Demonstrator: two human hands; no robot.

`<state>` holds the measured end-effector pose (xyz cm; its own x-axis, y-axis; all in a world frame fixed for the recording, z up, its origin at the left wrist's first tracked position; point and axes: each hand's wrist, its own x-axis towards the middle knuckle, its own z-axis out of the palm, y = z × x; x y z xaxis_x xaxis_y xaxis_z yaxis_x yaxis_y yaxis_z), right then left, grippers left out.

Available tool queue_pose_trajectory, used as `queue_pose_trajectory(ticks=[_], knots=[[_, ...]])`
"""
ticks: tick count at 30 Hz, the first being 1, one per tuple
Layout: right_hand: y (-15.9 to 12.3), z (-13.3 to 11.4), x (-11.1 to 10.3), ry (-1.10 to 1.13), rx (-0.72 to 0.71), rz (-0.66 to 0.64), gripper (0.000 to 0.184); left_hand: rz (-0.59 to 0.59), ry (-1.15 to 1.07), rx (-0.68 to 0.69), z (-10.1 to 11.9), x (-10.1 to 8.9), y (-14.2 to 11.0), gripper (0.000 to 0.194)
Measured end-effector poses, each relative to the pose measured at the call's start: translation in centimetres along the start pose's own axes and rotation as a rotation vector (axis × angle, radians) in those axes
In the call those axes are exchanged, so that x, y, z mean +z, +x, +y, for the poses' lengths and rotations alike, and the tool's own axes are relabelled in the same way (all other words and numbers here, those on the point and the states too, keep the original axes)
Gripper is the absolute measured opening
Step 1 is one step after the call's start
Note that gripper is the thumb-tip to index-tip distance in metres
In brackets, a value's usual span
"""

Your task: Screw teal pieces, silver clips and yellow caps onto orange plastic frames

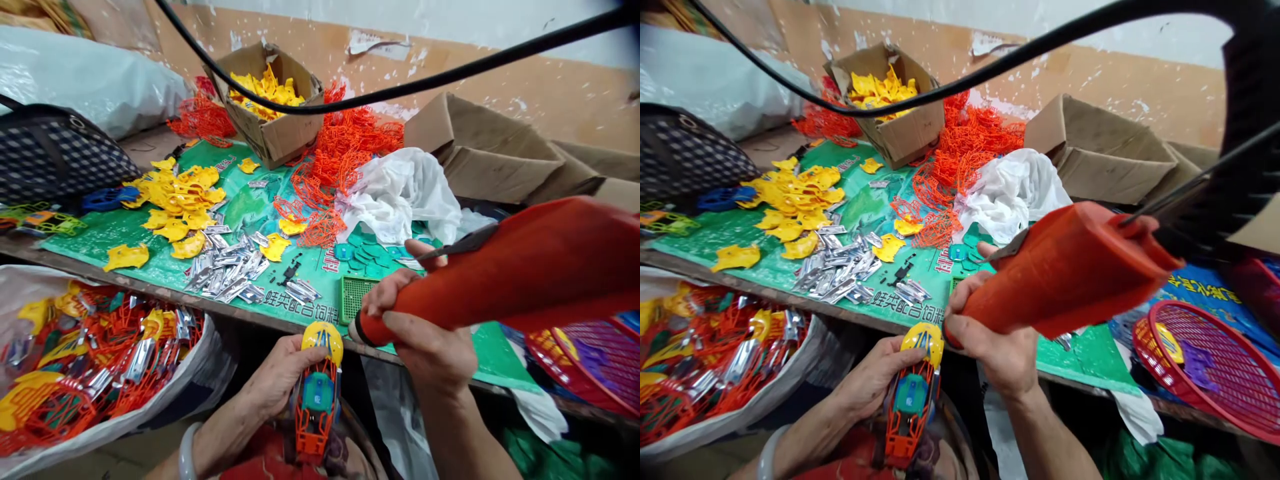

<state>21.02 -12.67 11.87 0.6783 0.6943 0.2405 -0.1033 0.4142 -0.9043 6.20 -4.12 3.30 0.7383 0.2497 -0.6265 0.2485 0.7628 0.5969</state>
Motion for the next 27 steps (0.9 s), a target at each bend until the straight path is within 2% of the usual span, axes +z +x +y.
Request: queue_pose_trajectory(ticks=[7, 14, 20, 27], knots=[[-1.4, 0.3, -0.2, -0.029, 0.041, -0.058, 0.065, -0.013, -0.04, 0.016, -0.1, 0.2, 0.2, 0.03], [-1.6, 0.8, -0.5, -0.07, 0.003, -0.107, 0.046, -0.01, -0.07, 0.018, -0.1, 0.6, 0.3, 0.029], [-1.9, 1.0, -0.8, -0.175, 0.018, -0.079, 0.039, -0.002, -0.079, 0.012, 0.1, 0.8, 0.3, 0.03], [-1.9, 0.7, -0.7, -0.183, 0.034, -0.06, 0.039, -0.017, -0.076, 0.021, 0.0, 0.6, 0.3, 0.029]])
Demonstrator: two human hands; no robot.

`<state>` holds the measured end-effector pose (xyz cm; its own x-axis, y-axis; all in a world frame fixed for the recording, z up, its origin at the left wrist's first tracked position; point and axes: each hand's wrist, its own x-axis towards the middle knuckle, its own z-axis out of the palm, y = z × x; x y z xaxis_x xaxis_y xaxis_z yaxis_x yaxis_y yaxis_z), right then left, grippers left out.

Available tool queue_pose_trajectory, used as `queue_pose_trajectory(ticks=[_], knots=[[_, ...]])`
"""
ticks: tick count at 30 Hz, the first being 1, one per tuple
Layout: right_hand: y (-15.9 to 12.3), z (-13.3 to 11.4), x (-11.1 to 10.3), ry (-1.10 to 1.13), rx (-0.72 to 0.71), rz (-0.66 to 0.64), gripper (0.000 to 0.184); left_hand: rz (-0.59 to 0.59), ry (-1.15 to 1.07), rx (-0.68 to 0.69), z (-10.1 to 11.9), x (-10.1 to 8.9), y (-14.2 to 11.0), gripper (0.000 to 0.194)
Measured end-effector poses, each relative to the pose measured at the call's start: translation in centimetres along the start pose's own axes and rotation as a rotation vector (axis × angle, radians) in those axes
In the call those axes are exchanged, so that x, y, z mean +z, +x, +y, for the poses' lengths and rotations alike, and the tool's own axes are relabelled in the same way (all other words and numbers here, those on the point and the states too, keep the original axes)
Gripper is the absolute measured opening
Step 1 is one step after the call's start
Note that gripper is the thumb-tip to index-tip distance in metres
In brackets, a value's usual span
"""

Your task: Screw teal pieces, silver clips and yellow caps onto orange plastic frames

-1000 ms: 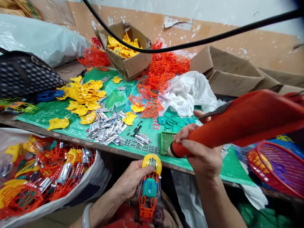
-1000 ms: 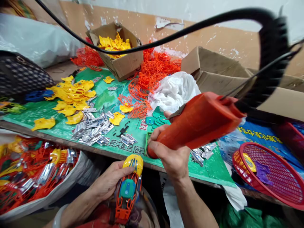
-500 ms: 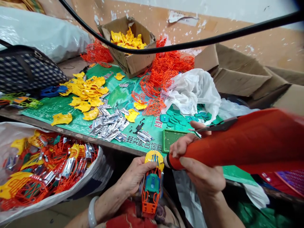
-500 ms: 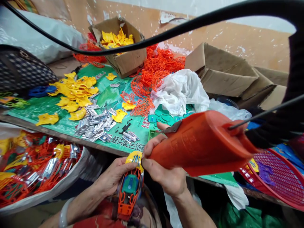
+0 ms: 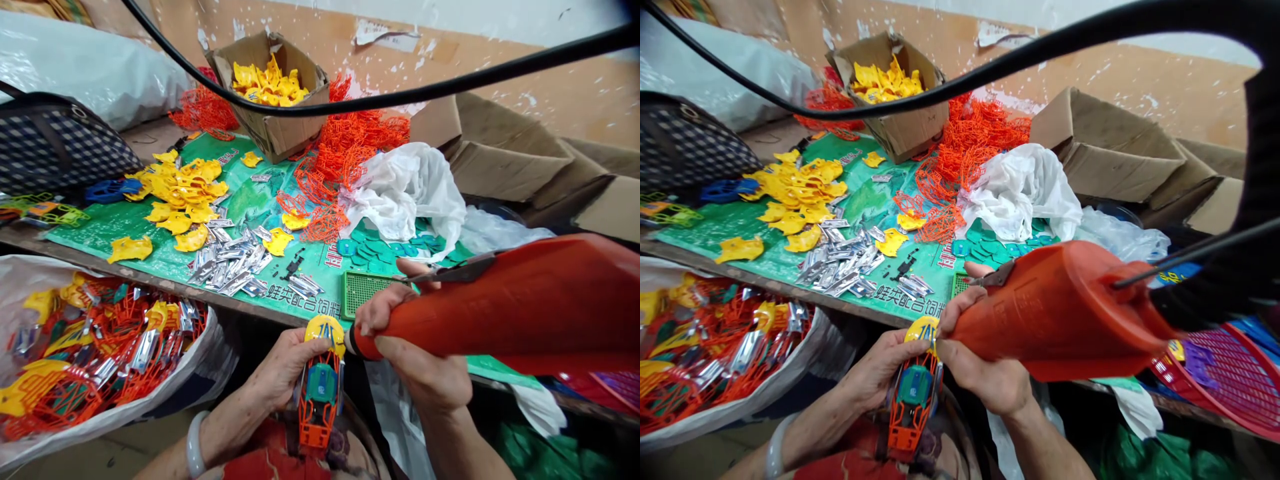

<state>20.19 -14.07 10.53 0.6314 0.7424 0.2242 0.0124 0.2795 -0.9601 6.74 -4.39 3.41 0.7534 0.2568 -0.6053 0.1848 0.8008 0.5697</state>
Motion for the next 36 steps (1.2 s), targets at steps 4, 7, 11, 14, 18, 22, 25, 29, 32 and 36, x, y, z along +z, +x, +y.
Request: queue_pose_trajectory(ticks=[4, 7, 11, 14, 18, 22, 25, 29, 32, 36], knots=[[0.1, -0.2, 0.3, -0.006, -0.015, -0.006, 0.034, -0.005, -0.005, 0.007, -0.2, 0.0, 0.0, 0.027], [0.1, -0.3, 0.6, -0.028, -0.014, -0.006, 0.029, 0.009, -0.023, 0.008, -0.4, 0.0, 0.2, 0.028], [0.2, -0.2, 0.7, -0.046, -0.012, -0.015, 0.028, 0.03, -0.036, 0.01, -0.5, 0.2, 0.3, 0.028], [0.3, -0.2, 0.7, -0.056, -0.014, -0.02, 0.024, 0.042, -0.033, 0.023, -0.5, 0.4, 0.3, 0.027], [0.3, -0.1, 0.8, -0.058, -0.015, 0.002, 0.022, 0.034, -0.018, 0.02, -0.3, 0.6, 0.1, 0.026], [0.2, -0.1, 0.8, -0.049, -0.016, -0.009, 0.023, 0.037, -0.016, 0.015, -0.3, 0.6, 0.1, 0.027], [0.2, 0.0, 0.7, -0.041, -0.018, -0.016, 0.023, 0.044, -0.023, 0.017, -0.3, 0.6, 0.1, 0.027], [0.1, 0.1, 0.7, -0.054, -0.016, -0.015, 0.025, 0.042, -0.062, 0.012, -0.4, 0.6, 0.2, 0.025], [0.1, 0.2, 0.9, -0.05, -0.024, -0.013, 0.031, 0.035, -0.088, 0.022, -0.5, 0.6, 0.3, 0.027], [0.1, 0.4, 1.1, -0.047, -0.035, -0.011, 0.031, 0.028, -0.083, 0.025, -0.6, 0.4, 0.5, 0.026]])
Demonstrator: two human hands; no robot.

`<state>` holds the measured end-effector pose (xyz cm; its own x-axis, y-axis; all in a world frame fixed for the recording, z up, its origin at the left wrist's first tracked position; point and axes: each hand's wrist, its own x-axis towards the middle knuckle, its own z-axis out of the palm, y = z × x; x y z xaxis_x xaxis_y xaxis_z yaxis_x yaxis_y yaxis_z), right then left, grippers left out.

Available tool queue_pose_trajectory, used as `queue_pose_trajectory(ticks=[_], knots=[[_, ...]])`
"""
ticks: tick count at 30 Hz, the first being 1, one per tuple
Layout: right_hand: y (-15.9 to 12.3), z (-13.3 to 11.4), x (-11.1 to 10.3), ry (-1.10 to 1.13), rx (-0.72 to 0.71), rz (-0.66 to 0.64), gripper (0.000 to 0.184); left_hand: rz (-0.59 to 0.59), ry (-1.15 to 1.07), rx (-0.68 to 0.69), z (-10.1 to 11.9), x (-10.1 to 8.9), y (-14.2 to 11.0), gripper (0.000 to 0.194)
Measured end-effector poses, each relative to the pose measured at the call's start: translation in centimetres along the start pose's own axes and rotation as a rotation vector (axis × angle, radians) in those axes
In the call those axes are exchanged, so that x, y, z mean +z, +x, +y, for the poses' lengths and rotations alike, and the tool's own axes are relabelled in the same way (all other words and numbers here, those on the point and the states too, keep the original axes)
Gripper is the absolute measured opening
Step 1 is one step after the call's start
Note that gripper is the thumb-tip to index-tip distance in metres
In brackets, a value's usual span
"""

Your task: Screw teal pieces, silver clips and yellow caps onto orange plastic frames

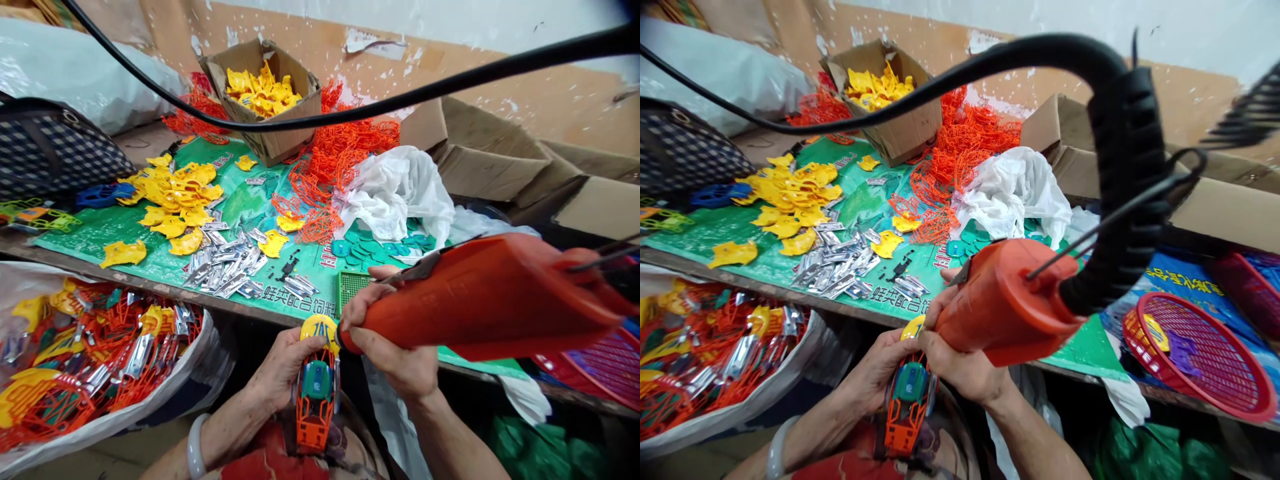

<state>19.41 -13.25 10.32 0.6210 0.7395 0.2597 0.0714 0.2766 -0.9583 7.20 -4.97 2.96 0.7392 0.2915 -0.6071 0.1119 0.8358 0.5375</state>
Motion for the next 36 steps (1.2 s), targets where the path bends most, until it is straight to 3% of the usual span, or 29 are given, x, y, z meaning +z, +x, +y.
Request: queue_pose_trajectory(ticks=[4, 9, 12, 20, 29, 36], knots=[[0.2, -0.2, -0.3, 0.006, -0.007, 0.03, 0.029, -0.032, 0.045, 0.01, 0.2, -0.3, 0.0, 0.026], [1.9, -0.8, -1.5, 0.06, -0.07, 0.199, 0.032, -0.078, 0.126, -0.047, 0.6, -0.8, -0.7, 0.032], [3.1, -0.6, -2.1, 0.04, -0.103, 0.283, 0.023, -0.055, 0.137, -0.046, 0.6, -0.9, -1.3, 0.033], [3.9, 1.8, -2.1, 0.025, -0.106, 0.289, 0.011, -0.001, 0.108, -0.01, 0.3, -0.3, -1.0, 0.034], [4.2, 2.6, -2.0, 0.038, -0.108, 0.276, 0.014, -0.008, 0.107, -0.027, 0.4, -0.2, -0.8, 0.033], [3.9, 2.4, -1.7, 0.032, -0.096, 0.276, 0.02, 0.024, 0.09, 0.037, 0.0, -0.7, -1.0, 0.031]])
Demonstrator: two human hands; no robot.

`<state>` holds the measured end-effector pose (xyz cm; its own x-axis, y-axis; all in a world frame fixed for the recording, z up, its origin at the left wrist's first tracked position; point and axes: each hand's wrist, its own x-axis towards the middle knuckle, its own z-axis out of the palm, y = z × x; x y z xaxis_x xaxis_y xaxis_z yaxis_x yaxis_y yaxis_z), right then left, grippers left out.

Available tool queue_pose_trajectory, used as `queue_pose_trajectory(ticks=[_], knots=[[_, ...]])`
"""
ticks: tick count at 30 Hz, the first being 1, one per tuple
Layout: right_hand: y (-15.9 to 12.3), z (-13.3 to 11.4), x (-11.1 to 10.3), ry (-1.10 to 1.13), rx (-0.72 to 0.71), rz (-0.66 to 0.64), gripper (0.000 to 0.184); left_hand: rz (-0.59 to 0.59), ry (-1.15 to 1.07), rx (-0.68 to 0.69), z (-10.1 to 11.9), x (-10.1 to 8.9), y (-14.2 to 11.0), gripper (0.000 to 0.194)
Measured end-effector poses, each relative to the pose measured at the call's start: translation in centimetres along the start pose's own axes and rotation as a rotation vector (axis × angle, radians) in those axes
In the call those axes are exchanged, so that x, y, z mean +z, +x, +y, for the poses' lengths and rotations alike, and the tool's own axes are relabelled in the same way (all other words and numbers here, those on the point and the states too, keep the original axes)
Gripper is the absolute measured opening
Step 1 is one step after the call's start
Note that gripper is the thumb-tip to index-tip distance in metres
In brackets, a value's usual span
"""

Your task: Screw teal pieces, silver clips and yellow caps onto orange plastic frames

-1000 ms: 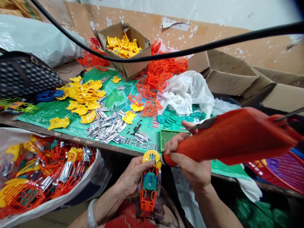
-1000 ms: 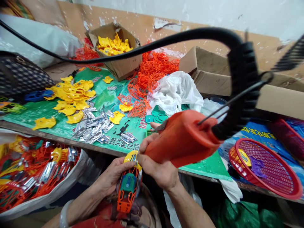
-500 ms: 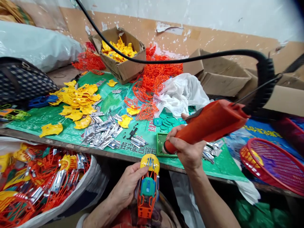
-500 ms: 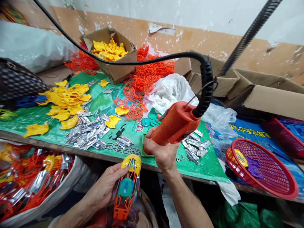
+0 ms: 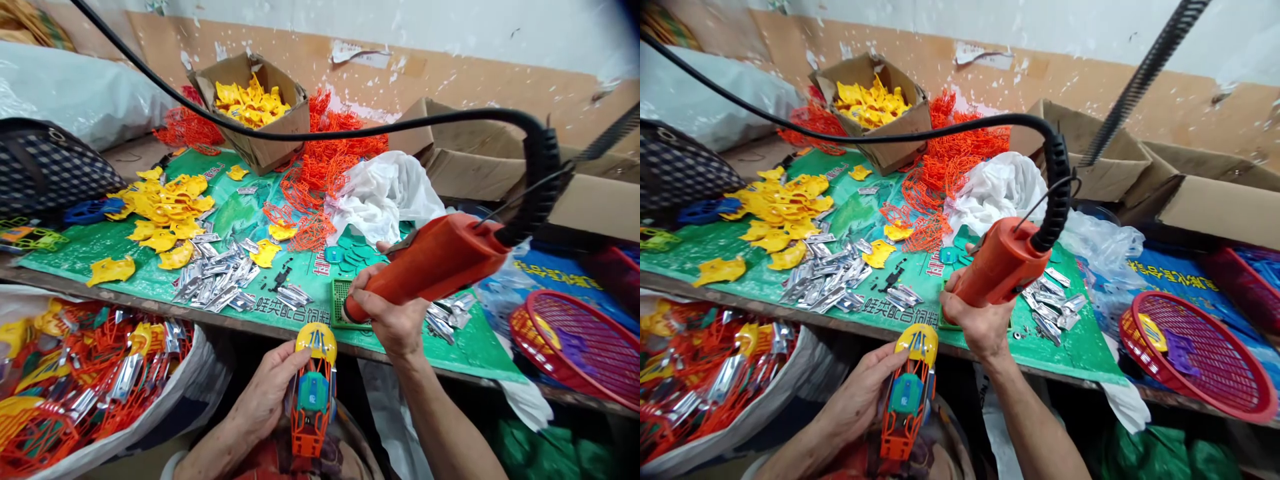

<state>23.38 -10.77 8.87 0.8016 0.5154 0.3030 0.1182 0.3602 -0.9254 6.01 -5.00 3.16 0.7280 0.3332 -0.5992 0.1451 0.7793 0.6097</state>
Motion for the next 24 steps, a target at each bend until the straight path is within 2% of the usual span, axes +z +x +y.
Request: queue_pose_trajectory(ticks=[5, 15, 20, 24], knots=[[0.0, -0.2, 0.3, -0.004, 0.006, 0.01, 0.022, 0.023, 0.031, 0.04, -0.1, -0.5, -0.5, 0.027], [0.2, 0.2, 0.0, -0.017, -0.004, 0.026, 0.015, -0.051, 0.048, 0.004, -0.2, -0.9, -0.5, 0.024], [0.5, -1.8, 0.1, 0.05, -0.007, 0.059, 0.02, -0.023, 0.042, 0.001, -0.1, -0.4, 0.1, 0.03], [-0.5, -3.7, 0.8, 0.154, 0.035, -0.063, 0.03, -0.012, 0.022, 0.013, 0.0, 0.0, 0.3, 0.034]])
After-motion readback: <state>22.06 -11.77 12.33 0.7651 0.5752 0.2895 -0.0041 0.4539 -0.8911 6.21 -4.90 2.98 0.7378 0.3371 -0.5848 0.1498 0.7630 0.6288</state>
